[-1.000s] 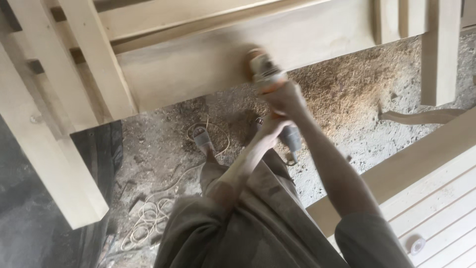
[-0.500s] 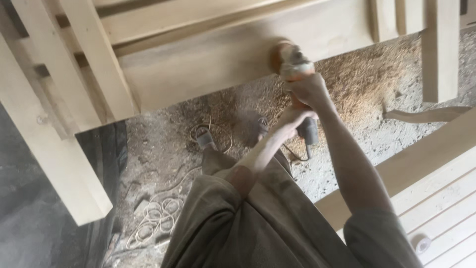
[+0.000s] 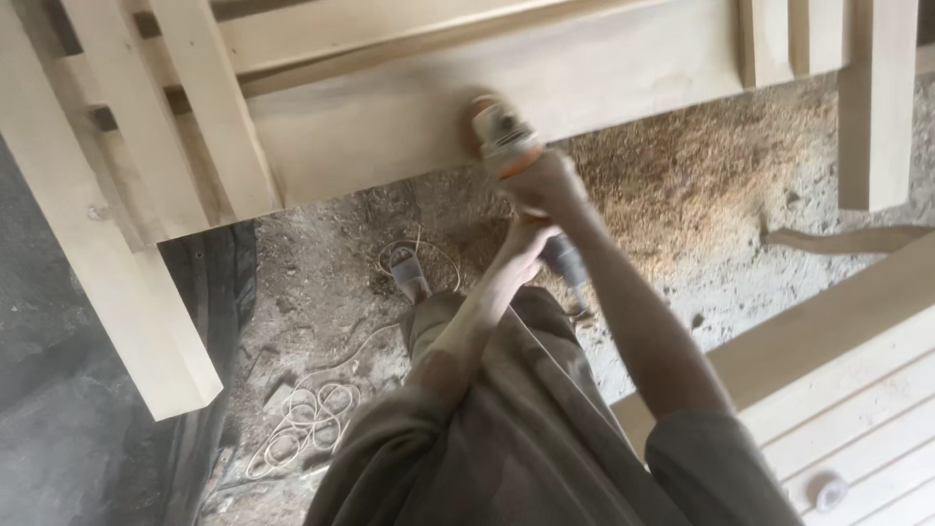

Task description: The person uses an electric orbital sander to smooth the surface of a wooden slatted structure. They move the tool back and forth along the length of the wooden planks, generating sawdust as they work.

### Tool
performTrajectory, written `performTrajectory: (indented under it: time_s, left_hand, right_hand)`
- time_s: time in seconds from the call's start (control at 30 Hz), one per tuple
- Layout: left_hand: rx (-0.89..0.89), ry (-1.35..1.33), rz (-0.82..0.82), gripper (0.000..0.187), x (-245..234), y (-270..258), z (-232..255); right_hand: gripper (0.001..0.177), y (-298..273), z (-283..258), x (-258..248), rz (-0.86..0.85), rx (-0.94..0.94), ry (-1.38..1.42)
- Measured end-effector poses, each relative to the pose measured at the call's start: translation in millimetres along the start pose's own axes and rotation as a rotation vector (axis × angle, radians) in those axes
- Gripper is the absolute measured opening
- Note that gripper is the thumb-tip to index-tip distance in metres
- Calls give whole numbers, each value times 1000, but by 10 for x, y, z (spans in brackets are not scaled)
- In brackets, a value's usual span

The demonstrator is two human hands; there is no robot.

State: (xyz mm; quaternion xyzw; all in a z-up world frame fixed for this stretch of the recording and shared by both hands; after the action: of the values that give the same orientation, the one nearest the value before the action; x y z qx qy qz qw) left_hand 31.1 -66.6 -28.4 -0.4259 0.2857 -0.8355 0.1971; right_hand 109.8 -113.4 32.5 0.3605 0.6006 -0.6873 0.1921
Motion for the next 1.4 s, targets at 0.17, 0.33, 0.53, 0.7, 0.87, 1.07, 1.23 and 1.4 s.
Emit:
performTrajectory:
  time_s: [0.17, 0.33, 0.53, 0.7, 0.87, 1.07, 1.23, 1.4]
  left_hand:
    - [-74, 131, -112, 29, 744, 357, -168]
    - [-218, 214, -119, 25, 856, 368, -370]
    - [-21, 146, -44, 32, 167, 107, -61]
    - [-43, -9, 63, 41, -351, -73, 29]
    - [-41, 58, -41, 39, -35, 47, -115]
    - [-134, 38, -95, 33, 432, 309, -301]
    - [-167, 123, -135, 29, 638, 353, -355]
    - [-126, 203, -46, 29, 326, 285, -261]
  right_hand:
    - [39, -702, 1274, 338, 219, 945, 1018]
    - [41, -972, 1468, 463, 324, 1028, 1131]
    - [37, -446, 783, 371, 246, 894, 1138]
    - [37, -157, 351, 168, 311, 763, 1059]
    - [37, -332, 529, 240, 278, 816, 1023]
    - [42, -624, 1053, 359, 310, 946, 1044]
    - [41, -786, 1296, 457, 314, 987, 1085]
    - [40, -626, 1064, 390, 320, 956, 1147]
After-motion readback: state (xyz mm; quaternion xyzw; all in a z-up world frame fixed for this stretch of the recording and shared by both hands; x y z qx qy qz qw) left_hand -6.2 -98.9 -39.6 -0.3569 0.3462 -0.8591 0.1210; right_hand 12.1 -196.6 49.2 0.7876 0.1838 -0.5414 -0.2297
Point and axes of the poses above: each hand's wrist, its own y-axis towards the middle knuckle, its own x-axis out of the palm, z = x × y, the point moved 9 cm from there along y, towards the middle knuckle, and after that the axes turned 6 degrees about z, right-handed, at the moved point
